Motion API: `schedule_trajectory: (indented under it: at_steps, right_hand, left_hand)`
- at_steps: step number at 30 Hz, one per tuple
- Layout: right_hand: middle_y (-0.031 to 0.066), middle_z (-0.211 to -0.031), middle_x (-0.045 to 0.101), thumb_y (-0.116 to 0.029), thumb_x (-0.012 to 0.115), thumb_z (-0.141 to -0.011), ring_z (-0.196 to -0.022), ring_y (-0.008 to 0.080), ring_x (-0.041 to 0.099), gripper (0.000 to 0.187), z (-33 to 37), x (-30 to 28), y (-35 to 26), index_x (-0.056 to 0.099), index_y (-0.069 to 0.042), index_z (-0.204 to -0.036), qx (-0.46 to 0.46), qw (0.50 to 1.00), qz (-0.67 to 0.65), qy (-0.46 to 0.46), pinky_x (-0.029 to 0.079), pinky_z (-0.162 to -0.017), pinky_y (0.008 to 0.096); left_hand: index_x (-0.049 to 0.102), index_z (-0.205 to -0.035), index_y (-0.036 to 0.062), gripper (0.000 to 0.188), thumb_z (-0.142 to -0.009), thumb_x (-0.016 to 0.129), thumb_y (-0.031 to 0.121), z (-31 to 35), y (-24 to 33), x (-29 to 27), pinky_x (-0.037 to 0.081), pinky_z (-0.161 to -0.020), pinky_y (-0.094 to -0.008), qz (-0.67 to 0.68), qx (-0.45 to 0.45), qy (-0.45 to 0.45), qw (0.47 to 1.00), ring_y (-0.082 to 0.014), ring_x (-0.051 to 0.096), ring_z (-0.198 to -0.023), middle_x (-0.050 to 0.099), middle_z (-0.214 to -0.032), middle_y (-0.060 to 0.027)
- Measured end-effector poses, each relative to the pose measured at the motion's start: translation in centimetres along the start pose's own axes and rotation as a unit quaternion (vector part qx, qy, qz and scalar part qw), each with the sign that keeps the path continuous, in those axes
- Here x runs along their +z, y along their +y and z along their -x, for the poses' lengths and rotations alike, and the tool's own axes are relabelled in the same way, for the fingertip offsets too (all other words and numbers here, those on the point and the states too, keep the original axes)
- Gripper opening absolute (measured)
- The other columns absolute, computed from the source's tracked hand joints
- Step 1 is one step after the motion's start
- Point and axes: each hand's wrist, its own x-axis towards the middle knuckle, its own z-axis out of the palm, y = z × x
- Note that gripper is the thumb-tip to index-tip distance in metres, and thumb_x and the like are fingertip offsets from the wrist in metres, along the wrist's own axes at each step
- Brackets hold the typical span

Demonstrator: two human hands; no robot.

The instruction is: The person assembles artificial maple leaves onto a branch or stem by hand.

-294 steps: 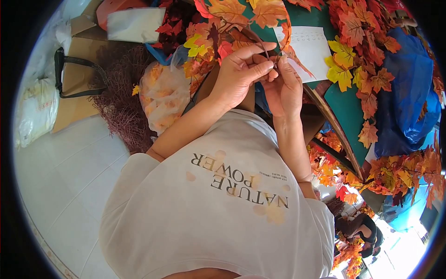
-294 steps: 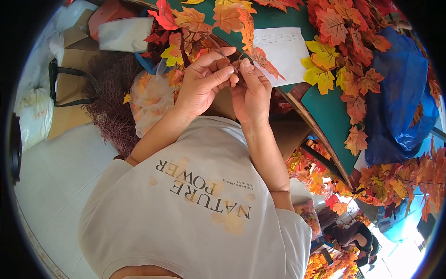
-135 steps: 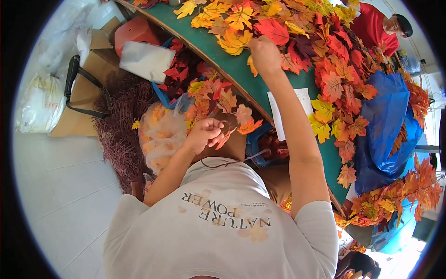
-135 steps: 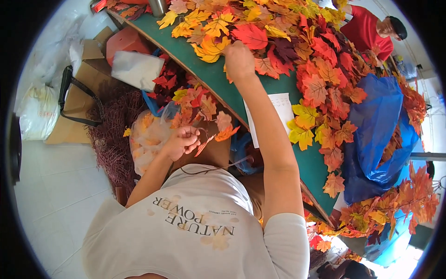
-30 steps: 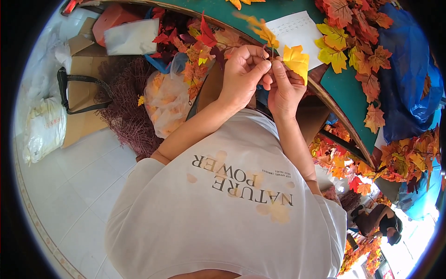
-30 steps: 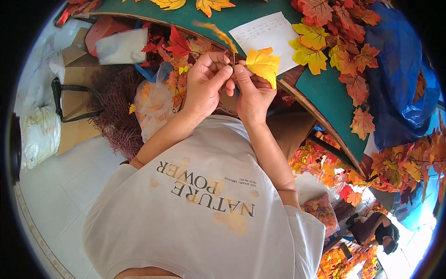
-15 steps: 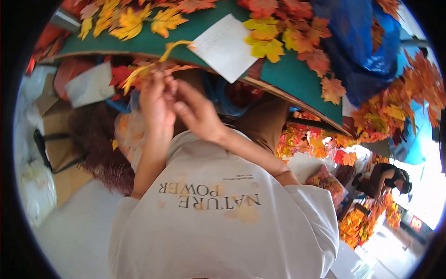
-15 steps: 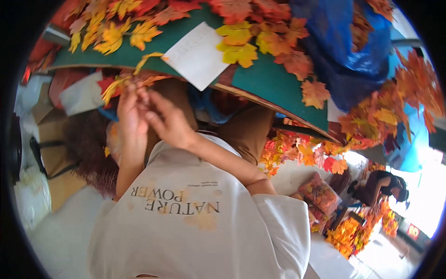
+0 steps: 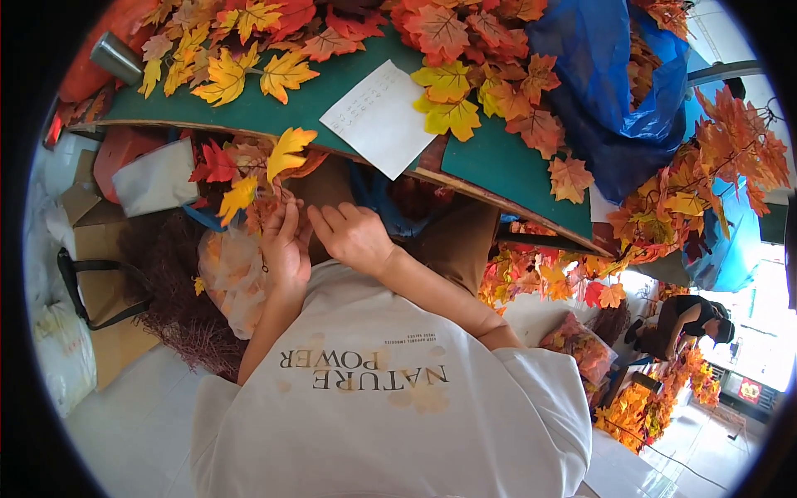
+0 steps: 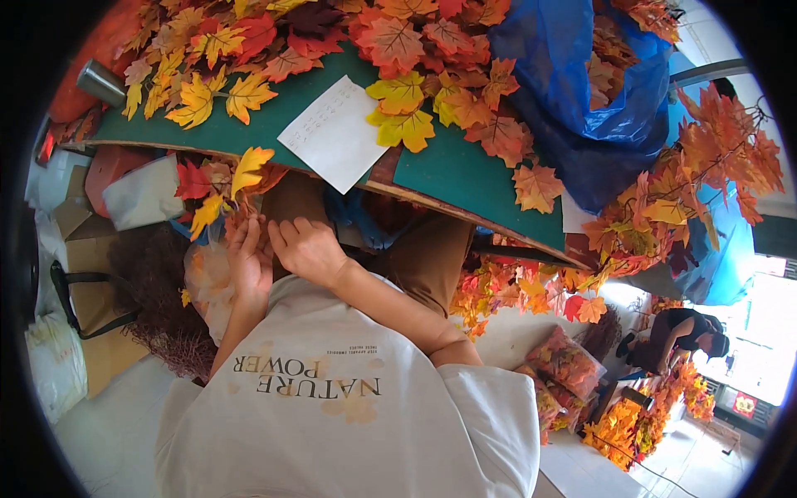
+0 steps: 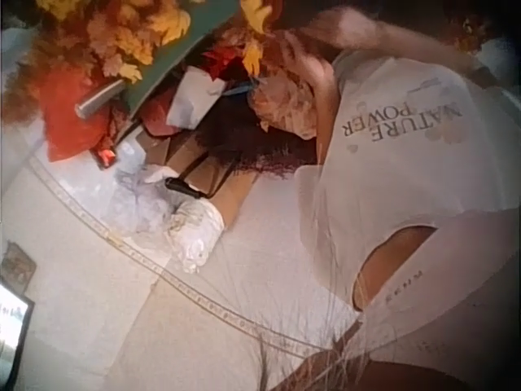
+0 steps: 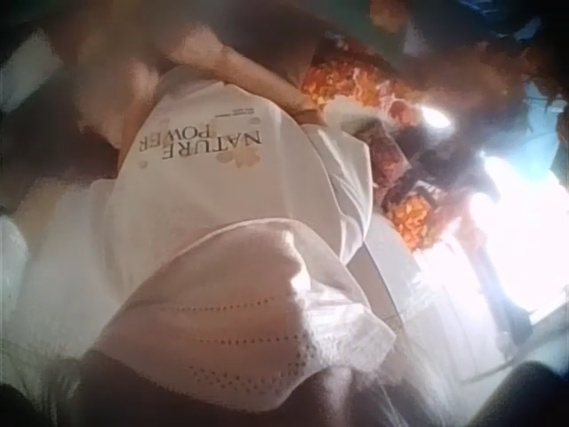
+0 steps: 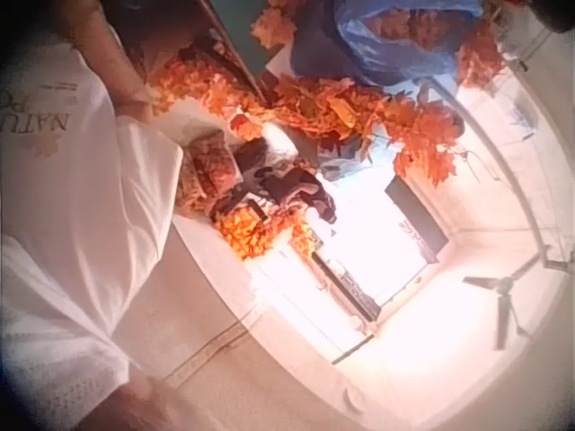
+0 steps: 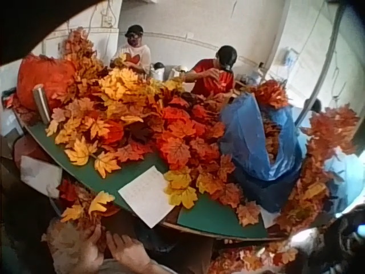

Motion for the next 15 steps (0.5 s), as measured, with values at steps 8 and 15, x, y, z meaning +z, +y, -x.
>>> schedule_trajectory:
  at_steps: [8,15]
  right_hand:
    - [0.0060,-0.087,0.060,-0.009,0.065,-0.070,-0.067,0.0210,0.057,0.027,-1.3,-7.9,5.9,0.059,-0.008,-0.097,0.078,0.994,0.028,0.077,0.048,-0.058,0.0341]
    - [0.0137,-0.092,0.062,0.002,0.054,-0.078,-0.086,0.0319,0.058,0.025,-2.8,-12.2,20.4,0.059,-0.003,-0.103,0.168,0.960,0.073,0.209,0.049,-0.071,0.0389]
  left_hand:
    - [0.057,-0.102,0.0054,0.020,-0.091,0.054,0.022,-2.7,0.0,-5.5,0.050,-0.075,-0.0254,0.152,-0.081,0.097,0.980,-0.0111,0.059,-0.075,0.061,-0.083,0.0015]
    - [0.057,-0.103,0.0052,0.017,-0.094,0.048,0.016,-2.6,1.4,-5.4,0.047,-0.063,-0.0233,0.238,-0.181,-0.073,0.951,-0.0076,0.050,-0.061,0.056,-0.078,0.0010]
